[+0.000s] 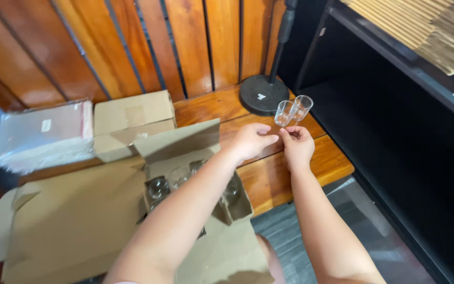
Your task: The person opens a cardboard box containing small clear glasses and removes them one by one, placing them on a wooden bench. The person continues until all glasses are removed and then closes the box.
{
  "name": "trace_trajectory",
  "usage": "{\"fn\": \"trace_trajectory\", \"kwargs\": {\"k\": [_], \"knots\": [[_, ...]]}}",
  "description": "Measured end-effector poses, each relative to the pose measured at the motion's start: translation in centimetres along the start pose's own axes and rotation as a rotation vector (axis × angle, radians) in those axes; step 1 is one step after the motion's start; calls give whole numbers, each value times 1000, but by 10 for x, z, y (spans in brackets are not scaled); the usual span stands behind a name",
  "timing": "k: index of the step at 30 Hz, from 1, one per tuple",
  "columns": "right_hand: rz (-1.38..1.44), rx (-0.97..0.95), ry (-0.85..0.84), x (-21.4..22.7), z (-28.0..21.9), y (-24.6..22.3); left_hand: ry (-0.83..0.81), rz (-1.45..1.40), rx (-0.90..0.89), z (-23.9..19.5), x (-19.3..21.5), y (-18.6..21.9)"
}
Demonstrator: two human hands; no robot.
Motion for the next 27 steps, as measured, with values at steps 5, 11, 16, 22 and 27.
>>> {"fn": "trace_trajectory", "kwargs": {"k": [5,11,16,22,27], "knots": [[134,51,-177,-16,-66,-60,71,-178,-148,-97,59,40],[99,94,-388,-23,-150,-110,310,-38,-230,-217,124,41],[42,70,-537,-33,-224,-124,444,223,-272,-292,149,11],[-317,309,-739,-46,-277,-140,408,619,-316,-339,141,-11],[-375,335,-874,-53,-300,-150,306,727,-138,-347,136,-29]]}}
Point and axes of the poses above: each hand's wrist, its own z-axis towards the middle knuckle, its own x-axis out of the back of the hand, y = z × x, the point moved 8 cm from there along z, towards the middle knuckle, and after that the axes turned 7 degrees about -z, right-handed, at the moved point
